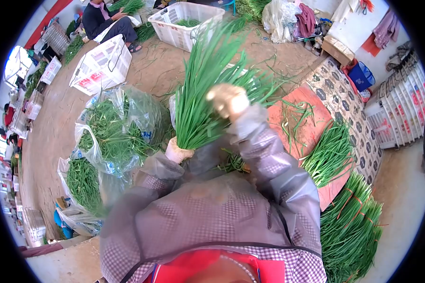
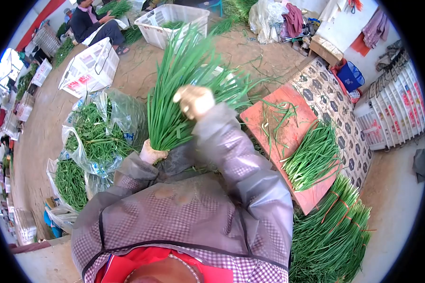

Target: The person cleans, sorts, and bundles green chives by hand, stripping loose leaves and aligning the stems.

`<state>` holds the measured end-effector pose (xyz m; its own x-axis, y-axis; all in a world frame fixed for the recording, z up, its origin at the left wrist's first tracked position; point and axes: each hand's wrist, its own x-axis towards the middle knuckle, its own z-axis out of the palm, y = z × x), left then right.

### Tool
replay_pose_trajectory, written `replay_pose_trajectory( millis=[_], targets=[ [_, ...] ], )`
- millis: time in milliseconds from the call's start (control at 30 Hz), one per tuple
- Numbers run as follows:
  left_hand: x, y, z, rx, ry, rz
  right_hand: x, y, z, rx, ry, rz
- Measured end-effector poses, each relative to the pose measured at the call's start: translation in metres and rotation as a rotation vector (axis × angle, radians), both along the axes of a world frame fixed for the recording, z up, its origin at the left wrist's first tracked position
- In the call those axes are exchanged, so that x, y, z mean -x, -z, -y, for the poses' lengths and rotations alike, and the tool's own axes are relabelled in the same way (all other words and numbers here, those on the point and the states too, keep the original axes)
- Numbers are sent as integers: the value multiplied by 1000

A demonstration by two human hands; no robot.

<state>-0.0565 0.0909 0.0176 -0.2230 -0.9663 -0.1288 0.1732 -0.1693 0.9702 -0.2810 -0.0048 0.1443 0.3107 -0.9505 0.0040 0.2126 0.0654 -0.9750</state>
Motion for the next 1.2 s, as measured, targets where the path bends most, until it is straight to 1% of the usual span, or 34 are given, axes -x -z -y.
replay_pose_trajectory(
  millis=[67,100,200,267,333,367,400,433,467,500,533,600,633,667,733,800,833,867,933,1000,1067,1100,1167,1200],
  targets=[
    [-1,1,-6,-25,-29,-30,19,-16,6,-25,9,415],
    [-2,1,-6,-34,-35,-10,25,-18,6,-29,8,418],
    [-2,-6,0,-13,-8,54,31,-30,3,-66,-143,-416],
    [1,-7,-1,1,11,97,22,-3,5,-1,-184,-727],
    [3,-2,-3,-12,-27,-47,10,1,0,14,-257,-766],
    [3,2,-3,-14,-24,-47,7,4,-6,245,-200,-790],
    [0,6,-3,-9,-20,24,1,20,-4,242,-195,-791],
    [-2,7,-1,-2,-12,96,-6,45,1,477,-125,-817],
    [-2,4,0,5,-2,97,-12,57,5,715,-50,-838],
    [-2,0,-1,-8,3,61,-14,47,-3,645,5,-736],
    [-2,-3,-2,-22,4,23,-9,28,-9,651,8,-740],
    [-4,-2,-3,-7,3,26,2,-5,-22,-114,-80,-35],
    [-6,-1,-3,-12,15,19,4,-13,-25,-73,-49,168],
    [-7,-1,-2,-15,28,11,22,-27,-30,-119,-175,142],
    [-6,-2,-2,-6,15,-2,46,-54,-49,-109,-664,102],
    [-5,-1,-2,5,-1,-23,47,-47,-57,85,-1025,-416],
    [-7,0,-2,2,4,-21,48,-36,-61,331,-943,-650],
    [-8,1,-3,-2,11,-18,58,-36,-58,331,-941,-651],
    [-7,0,-3,2,14,-4,75,-61,-47,159,-642,-532],
    [-5,0,-4,9,16,9,90,-74,-22,108,-245,-435],
    [-5,-1,-3,9,14,-44,91,-71,3,518,186,-754],
    [-5,0,-1,14,16,-42,89,-67,17,522,190,-752],
    [-6,2,-2,11,21,-31,79,-58,34,1106,458,-885],
    [-7,2,-3,6,20,-27,79,-66,26,1101,456,-881]
  ],
)
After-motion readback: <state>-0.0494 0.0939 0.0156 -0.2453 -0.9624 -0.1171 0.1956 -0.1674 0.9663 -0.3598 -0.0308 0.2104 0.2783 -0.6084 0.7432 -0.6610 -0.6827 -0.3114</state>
